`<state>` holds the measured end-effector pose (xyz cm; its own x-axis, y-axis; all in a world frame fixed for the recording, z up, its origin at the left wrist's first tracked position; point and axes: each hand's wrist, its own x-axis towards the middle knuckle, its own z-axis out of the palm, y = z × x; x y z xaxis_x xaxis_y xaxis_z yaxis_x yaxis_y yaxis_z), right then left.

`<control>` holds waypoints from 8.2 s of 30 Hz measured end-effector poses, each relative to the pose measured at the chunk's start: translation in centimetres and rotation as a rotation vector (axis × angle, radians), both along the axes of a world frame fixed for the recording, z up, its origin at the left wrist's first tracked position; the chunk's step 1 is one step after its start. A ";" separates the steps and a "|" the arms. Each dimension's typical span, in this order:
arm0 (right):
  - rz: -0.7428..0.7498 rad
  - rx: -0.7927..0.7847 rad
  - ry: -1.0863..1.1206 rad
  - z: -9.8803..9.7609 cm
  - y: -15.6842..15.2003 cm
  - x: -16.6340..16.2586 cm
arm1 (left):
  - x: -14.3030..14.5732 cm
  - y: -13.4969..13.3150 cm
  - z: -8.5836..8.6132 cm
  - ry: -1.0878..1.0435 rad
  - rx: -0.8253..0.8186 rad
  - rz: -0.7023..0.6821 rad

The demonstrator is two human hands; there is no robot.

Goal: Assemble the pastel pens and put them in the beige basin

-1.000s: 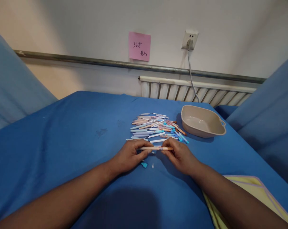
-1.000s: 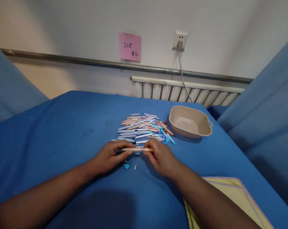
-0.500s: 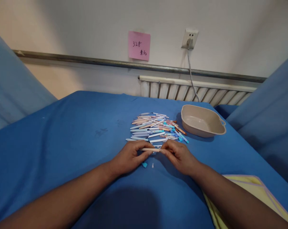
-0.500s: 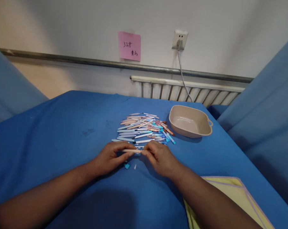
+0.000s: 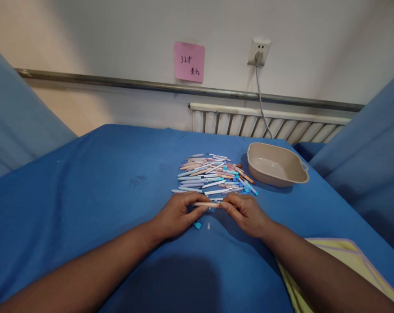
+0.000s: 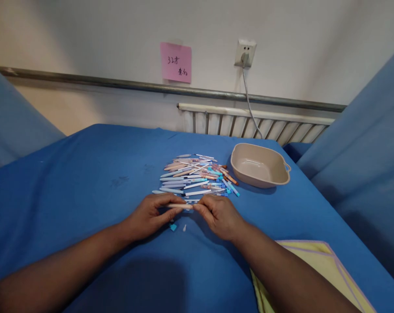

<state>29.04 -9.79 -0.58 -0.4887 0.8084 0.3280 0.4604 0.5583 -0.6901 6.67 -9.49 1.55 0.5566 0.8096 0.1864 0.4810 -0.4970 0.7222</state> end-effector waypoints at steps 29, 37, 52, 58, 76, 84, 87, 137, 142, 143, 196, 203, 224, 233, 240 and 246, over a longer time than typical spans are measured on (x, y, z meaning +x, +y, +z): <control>-0.043 -0.355 0.567 -0.1 -0.2 -1.2 | 0.7 -0.8 0.6 -0.049 -0.184 -0.069; 0.034 -0.488 0.646 -0.8 0.0 -1.4 | 0.8 -0.8 0.4 -0.172 -0.384 -0.060; -0.212 -0.364 0.488 0.7 3.4 4.1 | -0.1 1.1 0.0 -0.713 -0.938 0.076; -0.103 -0.347 -0.027 0.2 3.9 6.2 | -0.1 1.1 0.0 -0.711 -0.980 0.128; 0.035 -0.323 -0.495 1.6 1.7 5.5 | -0.3 2.2 -0.4 -0.757 -0.975 0.178; 0.004 -0.284 -0.543 1.5 2.0 5.5 | 0.2 1.8 -0.2 -0.648 -0.886 0.176; -0.006 -0.215 -0.537 1.1 2.1 5.5 | 0.4 1.5 -0.2 -0.564 -0.839 0.181; -0.066 -0.582 0.974 0.3 1.5 0.9 | 0.8 0.5 -0.7 -0.485 -0.798 0.120; -0.124 -0.512 0.928 0.6 1.3 0.8 | 0.7 0.5 -0.7 -0.474 -0.800 0.119; -0.132 -0.500 0.913 0.7 1.3 0.8 | 0.7 0.5 -0.7 -0.473 -0.801 0.117; -0.146 -0.428 0.725 0.2 0.5 0.1 | 0.7 0.6 -0.9 -0.421 -0.788 -0.001; -0.250 -0.226 0.669 0.6 0.7 0.7 | 0.6 0.6 -1.0 -0.408 -0.778 0.007; -0.190 -0.448 0.726 0.0 0.6 0.0 | 1.7 0.0 0.2 -0.318 -0.747 -0.026; -0.175 -0.469 0.900 -0.9 2.4 -0.4 | 5.5 3.3 4.2 -0.320 -0.552 -0.027; -0.180 -0.457 0.768 -1.6 3.9 -0.1 | 12.9 8.3 8.8 -0.251 -0.306 -0.084; -0.170 -0.480 0.595 -2.3 4.2 -0.3 | 18.1 13.4 7.5 -0.042 0.008 -0.160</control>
